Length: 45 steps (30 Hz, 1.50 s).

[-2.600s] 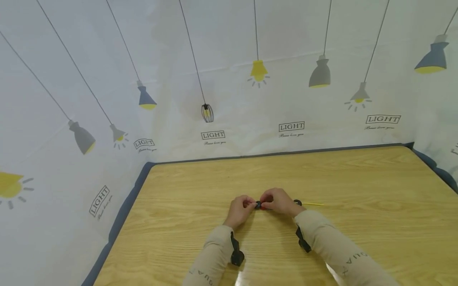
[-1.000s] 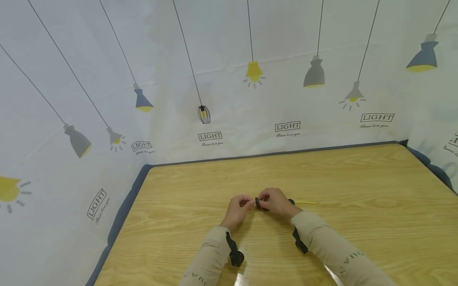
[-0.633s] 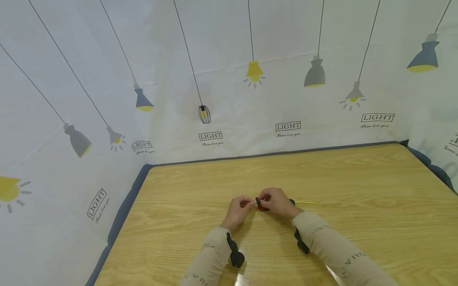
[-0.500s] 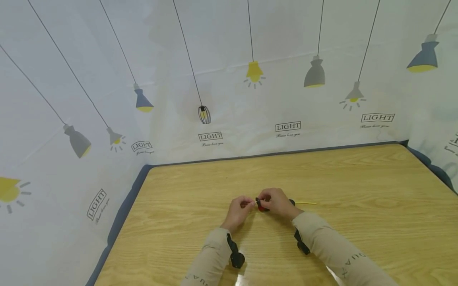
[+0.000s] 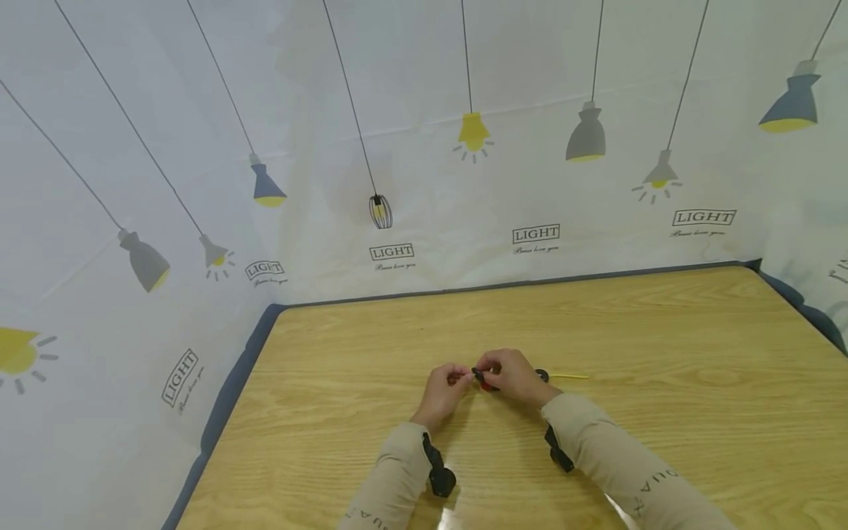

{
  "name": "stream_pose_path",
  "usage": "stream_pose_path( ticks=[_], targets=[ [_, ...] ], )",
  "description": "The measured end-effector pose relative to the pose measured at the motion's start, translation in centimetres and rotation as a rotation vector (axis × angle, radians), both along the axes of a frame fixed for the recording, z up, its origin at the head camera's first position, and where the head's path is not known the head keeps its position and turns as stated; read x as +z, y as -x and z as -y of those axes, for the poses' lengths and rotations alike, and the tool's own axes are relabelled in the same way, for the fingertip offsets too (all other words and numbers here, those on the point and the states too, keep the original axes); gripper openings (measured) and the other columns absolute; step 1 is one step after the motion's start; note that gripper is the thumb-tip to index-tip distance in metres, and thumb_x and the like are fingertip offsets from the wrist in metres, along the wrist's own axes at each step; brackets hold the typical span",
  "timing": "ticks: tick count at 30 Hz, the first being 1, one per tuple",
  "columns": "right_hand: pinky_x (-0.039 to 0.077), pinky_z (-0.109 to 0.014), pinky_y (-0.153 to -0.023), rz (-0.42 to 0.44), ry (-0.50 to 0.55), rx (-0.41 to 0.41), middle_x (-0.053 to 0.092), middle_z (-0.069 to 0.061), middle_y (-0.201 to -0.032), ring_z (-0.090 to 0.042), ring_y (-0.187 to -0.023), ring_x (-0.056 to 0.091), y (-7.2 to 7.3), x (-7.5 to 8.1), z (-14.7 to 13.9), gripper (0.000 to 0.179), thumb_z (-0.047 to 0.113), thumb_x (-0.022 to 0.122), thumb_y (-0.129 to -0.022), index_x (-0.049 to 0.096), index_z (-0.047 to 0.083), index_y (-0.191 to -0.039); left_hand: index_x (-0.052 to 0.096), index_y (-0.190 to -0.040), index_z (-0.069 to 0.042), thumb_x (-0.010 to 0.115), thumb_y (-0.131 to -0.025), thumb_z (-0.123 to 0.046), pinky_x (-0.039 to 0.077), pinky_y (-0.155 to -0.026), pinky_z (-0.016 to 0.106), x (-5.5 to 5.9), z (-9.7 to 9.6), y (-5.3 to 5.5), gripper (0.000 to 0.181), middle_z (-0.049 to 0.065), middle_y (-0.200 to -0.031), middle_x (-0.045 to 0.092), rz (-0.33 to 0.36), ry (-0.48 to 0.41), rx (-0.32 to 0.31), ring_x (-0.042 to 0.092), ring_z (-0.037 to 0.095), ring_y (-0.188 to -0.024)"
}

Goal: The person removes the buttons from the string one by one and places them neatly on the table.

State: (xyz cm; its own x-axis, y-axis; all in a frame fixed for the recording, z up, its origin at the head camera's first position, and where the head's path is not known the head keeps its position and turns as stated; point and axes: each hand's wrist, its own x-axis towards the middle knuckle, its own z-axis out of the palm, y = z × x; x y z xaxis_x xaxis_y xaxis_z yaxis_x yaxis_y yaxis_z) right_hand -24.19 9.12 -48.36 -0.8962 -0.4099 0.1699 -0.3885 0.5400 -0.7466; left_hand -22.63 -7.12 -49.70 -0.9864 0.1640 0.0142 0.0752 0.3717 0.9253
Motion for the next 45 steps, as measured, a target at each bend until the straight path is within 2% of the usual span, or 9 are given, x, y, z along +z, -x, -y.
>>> stream_pose_path(
  ticks=[7,15,21,29,37,45],
  targets=[
    [0.040,-0.022,-0.054,0.006,-0.005,0.018,0.060,0.001,-0.072,-0.010,-0.061,0.048,0.00,-0.14,-0.08,0.005,0.003,0.064,-0.081,0.068,0.005,-0.083,0.061,-0.090,0.003,0.059,-0.087,-0.008,0.042,-0.067,0.023,0.02,0.01,-0.08,0.012,0.005,-0.083,0.060,-0.013,0.000,0.001,0.050,0.010,-0.073],
    [0.049,-0.028,-0.066,-0.031,-0.021,0.018,0.063,-0.004,-0.080,-0.014,-0.074,0.058,-0.08,-0.16,-0.15,0.005,0.001,0.064,-0.081,0.068,0.003,-0.081,0.061,-0.090,0.004,0.059,-0.086,-0.007,0.043,-0.070,0.026,-0.04,0.08,-0.18,0.012,0.008,-0.084,0.060,-0.022,-0.008,0.006,0.052,0.014,-0.076],
    [0.049,-0.028,-0.065,0.007,-0.022,0.002,0.065,-0.002,-0.080,-0.011,-0.071,0.058,-0.25,0.12,-0.18,0.007,0.001,0.061,-0.083,0.067,0.005,-0.082,0.062,-0.090,0.003,0.060,-0.086,-0.009,0.043,-0.069,0.024,0.02,-0.01,-0.32,0.012,0.007,-0.084,0.061,-0.018,-0.008,0.020,0.052,0.012,-0.075],
    [0.049,-0.033,-0.069,-0.015,-0.052,-0.004,0.065,-0.001,-0.080,-0.012,-0.074,0.058,-0.25,0.35,-0.24,0.008,0.000,0.062,-0.082,0.067,0.006,-0.083,0.062,-0.090,0.004,0.059,-0.086,-0.007,0.044,-0.070,0.026,0.17,-0.17,-0.54,0.012,0.009,-0.085,0.061,-0.023,-0.023,0.026,0.054,0.015,-0.077],
    [0.049,-0.031,-0.068,-0.021,-0.036,0.013,0.065,-0.001,-0.080,-0.013,-0.074,0.059,-0.15,0.25,-0.40,0.007,-0.001,0.062,-0.082,0.066,0.006,-0.083,0.061,-0.090,0.000,0.059,-0.087,-0.010,0.042,-0.070,0.024,0.12,-0.48,-0.40,0.011,0.004,-0.084,0.059,0.008,-0.017,0.058,0.050,0.011,-0.076],
    [0.049,-0.027,-0.064,-0.069,-0.052,0.042,0.064,-0.002,-0.080,-0.014,-0.073,0.059,-0.01,0.16,-0.59,0.007,0.001,0.063,-0.082,0.067,0.007,-0.082,0.062,-0.089,0.000,0.060,-0.087,-0.010,0.043,-0.068,0.023,-0.10,-0.79,-0.54,0.011,0.004,-0.082,0.059,-0.039,0.005,0.081,0.050,0.010,-0.074]
  ],
)
